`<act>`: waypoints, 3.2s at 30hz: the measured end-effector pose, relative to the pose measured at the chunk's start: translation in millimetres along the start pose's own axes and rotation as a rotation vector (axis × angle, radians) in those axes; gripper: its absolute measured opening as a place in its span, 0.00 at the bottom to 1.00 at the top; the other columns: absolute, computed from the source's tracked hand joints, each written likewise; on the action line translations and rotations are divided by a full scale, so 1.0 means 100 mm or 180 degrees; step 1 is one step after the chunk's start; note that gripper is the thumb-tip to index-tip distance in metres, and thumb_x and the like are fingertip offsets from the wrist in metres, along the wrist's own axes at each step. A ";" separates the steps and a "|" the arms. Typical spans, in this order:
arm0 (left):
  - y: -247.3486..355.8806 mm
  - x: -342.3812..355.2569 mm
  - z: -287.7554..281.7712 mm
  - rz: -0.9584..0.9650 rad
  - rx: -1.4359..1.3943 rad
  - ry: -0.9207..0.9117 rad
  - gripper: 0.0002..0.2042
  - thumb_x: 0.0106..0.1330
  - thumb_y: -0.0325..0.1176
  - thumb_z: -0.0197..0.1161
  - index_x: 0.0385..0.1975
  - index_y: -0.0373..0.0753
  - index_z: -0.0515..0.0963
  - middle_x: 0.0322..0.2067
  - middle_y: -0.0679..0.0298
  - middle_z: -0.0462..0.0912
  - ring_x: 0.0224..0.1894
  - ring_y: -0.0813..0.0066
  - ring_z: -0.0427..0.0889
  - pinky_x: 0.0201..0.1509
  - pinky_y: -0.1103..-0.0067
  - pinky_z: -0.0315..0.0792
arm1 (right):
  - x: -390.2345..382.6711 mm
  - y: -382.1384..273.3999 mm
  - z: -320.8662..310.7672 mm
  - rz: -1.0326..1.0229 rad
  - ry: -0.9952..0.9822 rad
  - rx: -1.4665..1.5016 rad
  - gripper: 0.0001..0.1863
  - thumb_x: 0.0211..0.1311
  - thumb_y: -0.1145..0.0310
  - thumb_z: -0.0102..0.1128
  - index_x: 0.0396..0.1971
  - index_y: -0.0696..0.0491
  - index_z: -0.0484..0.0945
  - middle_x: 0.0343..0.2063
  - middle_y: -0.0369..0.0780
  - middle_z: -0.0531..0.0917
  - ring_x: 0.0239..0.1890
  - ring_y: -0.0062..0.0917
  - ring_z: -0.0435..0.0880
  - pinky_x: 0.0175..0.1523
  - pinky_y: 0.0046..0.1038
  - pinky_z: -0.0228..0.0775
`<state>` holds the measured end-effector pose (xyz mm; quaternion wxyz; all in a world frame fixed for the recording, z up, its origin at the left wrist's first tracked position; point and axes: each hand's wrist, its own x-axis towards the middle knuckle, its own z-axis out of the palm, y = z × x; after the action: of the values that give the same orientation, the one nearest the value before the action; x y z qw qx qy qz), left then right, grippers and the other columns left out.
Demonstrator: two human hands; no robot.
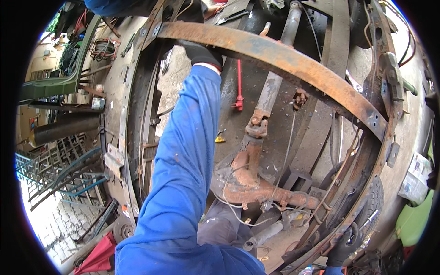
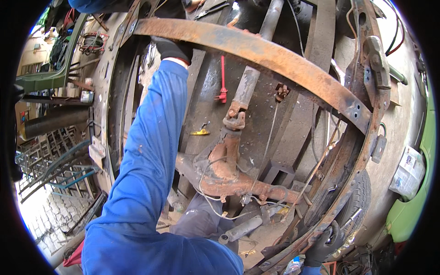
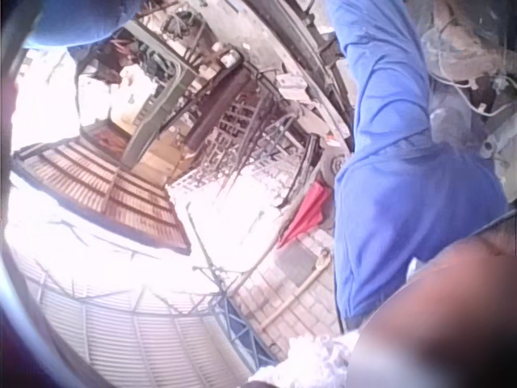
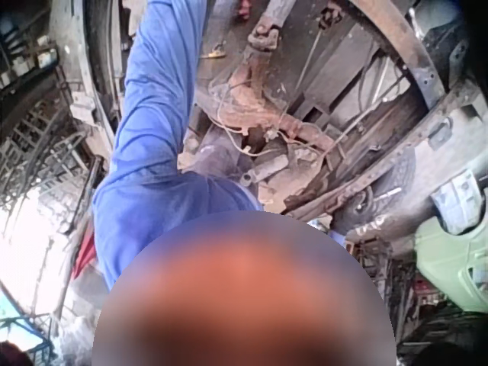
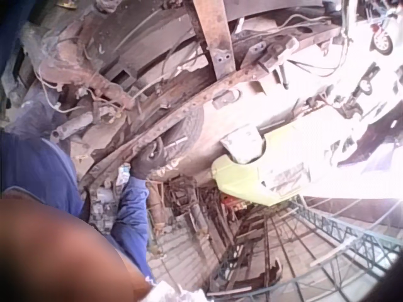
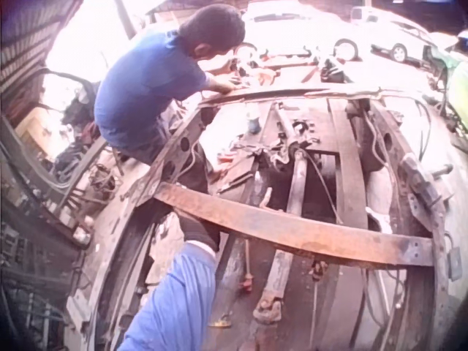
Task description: The person uses a socket wrench to loosen and remove bolts from a vehicle chassis. They then lift and remove a curved metal frame component from the chassis.
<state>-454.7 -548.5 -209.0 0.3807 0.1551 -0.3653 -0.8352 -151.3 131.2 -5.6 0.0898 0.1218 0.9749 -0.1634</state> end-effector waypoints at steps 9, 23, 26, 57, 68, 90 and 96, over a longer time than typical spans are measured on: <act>-0.19 0.27 -0.68 0.1091 0.2495 -0.0757 0.27 0.81 0.57 0.48 0.69 0.46 0.74 0.64 0.63 0.81 0.65 0.60 0.79 0.71 0.63 0.71 | 0.00 0.00 0.04 0.0123 0.0116 0.0342 0.18 0.78 0.65 0.53 0.56 0.62 0.81 0.50 0.44 0.78 0.54 0.34 0.77 0.63 0.39 0.69; 0.03 -0.35 -0.39 0.0448 0.0502 -0.0664 0.30 0.81 0.61 0.42 0.72 0.51 0.70 0.72 0.62 0.73 0.73 0.57 0.70 0.76 0.52 0.63 | 0.02 0.08 0.03 -0.0037 0.0185 0.0179 0.17 0.77 0.68 0.54 0.56 0.60 0.82 0.50 0.42 0.81 0.54 0.32 0.78 0.63 0.37 0.69; -0.13 -0.23 -0.40 0.0001 -0.0306 -0.0442 0.30 0.81 0.62 0.41 0.73 0.51 0.71 0.73 0.63 0.72 0.73 0.57 0.70 0.77 0.52 0.62 | 0.02 0.09 0.04 0.0034 0.0200 0.0169 0.16 0.77 0.68 0.54 0.55 0.60 0.82 0.51 0.43 0.81 0.54 0.32 0.78 0.63 0.37 0.69; 0.02 -1.09 -0.26 -0.1613 -0.0420 0.0502 0.29 0.80 0.64 0.45 0.62 0.46 0.75 0.50 0.61 0.86 0.45 0.62 0.85 0.52 0.61 0.80 | 0.02 0.16 0.08 -0.0016 0.0302 0.0509 0.15 0.76 0.68 0.57 0.54 0.60 0.84 0.52 0.42 0.85 0.56 0.33 0.82 0.65 0.37 0.72; 1.17 -3.36 -0.46 -0.1668 0.2045 -0.0322 0.19 0.82 0.47 0.57 0.56 0.38 0.79 0.44 0.62 0.87 0.44 0.75 0.86 0.51 0.74 0.80 | 0.08 0.32 0.15 -0.0221 0.0311 0.0597 0.16 0.75 0.70 0.54 0.54 0.61 0.83 0.50 0.43 0.83 0.55 0.32 0.81 0.63 0.36 0.72; 1.00 -2.77 1.80 0.1815 0.3889 -0.3732 0.29 0.67 0.45 0.74 0.64 0.39 0.75 0.62 0.52 0.79 0.64 0.50 0.77 0.70 0.60 0.69 | 0.06 -0.16 0.00 -0.0612 0.0566 0.0002 0.10 0.69 0.67 0.60 0.43 0.52 0.87 0.38 0.46 0.86 0.44 0.45 0.84 0.53 0.46 0.73; -0.13 -2.48 2.76 0.1400 0.5656 -0.4874 0.40 0.56 0.50 0.80 0.66 0.39 0.73 0.65 0.48 0.78 0.69 0.49 0.76 0.74 0.60 0.68 | 0.06 -0.18 -0.06 -0.0653 0.0627 -0.0075 0.09 0.67 0.67 0.64 0.44 0.49 0.88 0.38 0.43 0.87 0.43 0.42 0.85 0.53 0.44 0.74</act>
<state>-444.9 -221.0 -34.0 -0.0418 -0.2401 -0.9663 -0.0824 -163.1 117.6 3.9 -0.0220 0.0359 0.9882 -0.1476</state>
